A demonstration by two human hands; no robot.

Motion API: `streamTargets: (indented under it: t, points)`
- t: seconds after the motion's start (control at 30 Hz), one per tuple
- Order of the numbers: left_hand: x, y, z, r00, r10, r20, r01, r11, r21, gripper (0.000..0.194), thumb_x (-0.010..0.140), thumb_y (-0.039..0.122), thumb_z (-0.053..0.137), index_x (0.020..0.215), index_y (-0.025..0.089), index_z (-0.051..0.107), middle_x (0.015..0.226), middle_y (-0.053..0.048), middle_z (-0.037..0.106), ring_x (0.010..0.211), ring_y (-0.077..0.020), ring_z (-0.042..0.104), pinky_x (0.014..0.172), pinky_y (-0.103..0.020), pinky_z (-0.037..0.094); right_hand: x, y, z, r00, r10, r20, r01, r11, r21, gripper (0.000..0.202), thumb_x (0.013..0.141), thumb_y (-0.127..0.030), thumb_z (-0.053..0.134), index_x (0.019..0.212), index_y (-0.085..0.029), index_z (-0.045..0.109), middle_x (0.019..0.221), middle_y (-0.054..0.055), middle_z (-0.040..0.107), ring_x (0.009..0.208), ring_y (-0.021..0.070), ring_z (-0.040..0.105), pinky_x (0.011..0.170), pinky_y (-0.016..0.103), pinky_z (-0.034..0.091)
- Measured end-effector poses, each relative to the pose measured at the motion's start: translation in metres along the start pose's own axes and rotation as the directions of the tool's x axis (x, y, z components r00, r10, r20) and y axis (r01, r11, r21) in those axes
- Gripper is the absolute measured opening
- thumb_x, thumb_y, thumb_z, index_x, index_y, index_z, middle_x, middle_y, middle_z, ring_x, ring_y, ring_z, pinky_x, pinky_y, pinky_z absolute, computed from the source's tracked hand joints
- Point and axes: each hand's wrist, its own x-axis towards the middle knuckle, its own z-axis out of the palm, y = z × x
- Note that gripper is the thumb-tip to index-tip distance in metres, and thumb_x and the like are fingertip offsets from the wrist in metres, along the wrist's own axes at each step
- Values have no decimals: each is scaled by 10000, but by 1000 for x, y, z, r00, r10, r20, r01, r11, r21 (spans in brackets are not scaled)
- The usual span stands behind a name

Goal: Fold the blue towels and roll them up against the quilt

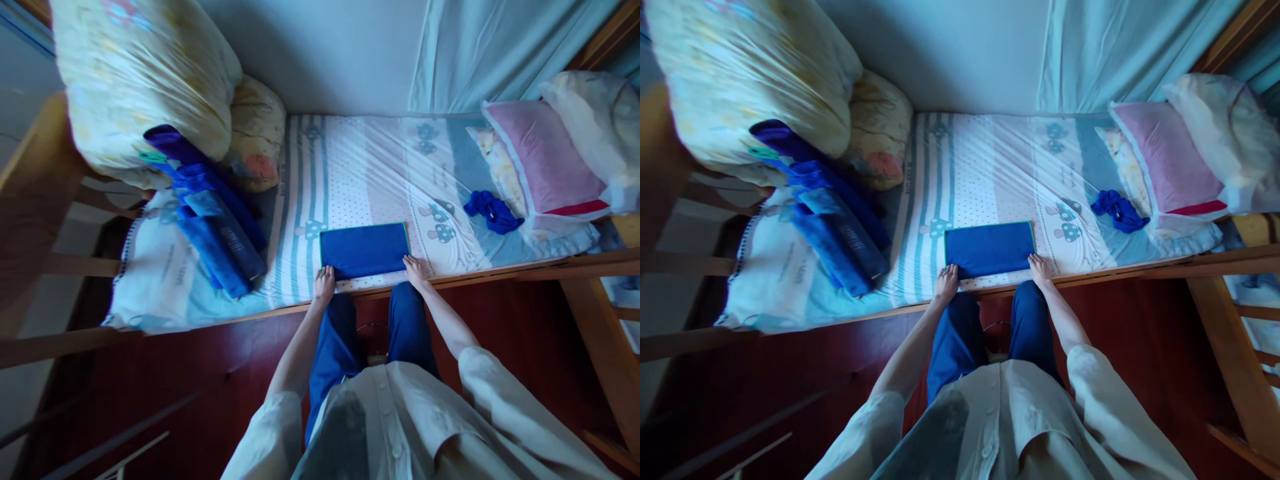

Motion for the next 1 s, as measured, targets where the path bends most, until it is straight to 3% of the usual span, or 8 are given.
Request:
streamTargets:
  t: [0.13,0.27,0.47,0.63,0.8,1.0]
  points:
    - [9,2,6,1000,2,-27,-2,1000,11,532,892,31,384,1396,47,553,1308,-264,648,1346,-330,554,1187,-483,363,10,0,10,1000,21,4,-22,1000,13,611,866,-18,455,1420,-212,625,1411,115,659,1417,260,527,1216,481,391]
    - [8,1,6,999,-1,-38,1,1000,-2,538,892,33,384,1399,65,560,1330,-269,628,1335,-340,554,1168,-495,390,12,0,9,999,38,32,-38,999,25,597,874,-27,463,1417,-216,625,1420,123,650,1424,275,509,1219,497,371]
    - [-12,-4,-7,1000,-18,19,19,999,-48,499,881,28,390,1302,136,635,1320,-224,641,1295,-323,577,1136,-462,418,-11,-4,-1,996,86,33,-88,995,45,468,922,-90,491,1299,-265,708,1371,102,679,1355,289,560,1192,480,387]
    - [-29,-4,-14,997,-74,33,76,994,-81,435,859,31,402,1151,191,681,1276,-183,670,1149,-288,643,1096,-432,449,-29,-10,-5,980,198,3,-198,978,60,317,958,-187,532,1133,-269,784,1114,123,766,1125,322,671,1056,478,473]
    - [-33,-1,-19,995,-103,14,104,989,-102,390,836,47,456,1099,207,696,1161,-156,721,1051,-275,683,1052,-428,487,-29,-15,-9,974,223,-27,-221,973,59,256,956,-245,568,1026,-276,812,853,88,768,966,277,701,953,396,514]
    - [-33,-5,-26,983,-186,-4,182,968,-173,403,806,47,506,1090,205,744,1126,-150,757,1030,-284,721,991,-407,528,-19,-14,-21,976,216,-29,-211,970,120,293,856,-135,619,1047,-238,815,949,83,794,964,252,721,936,353,535]
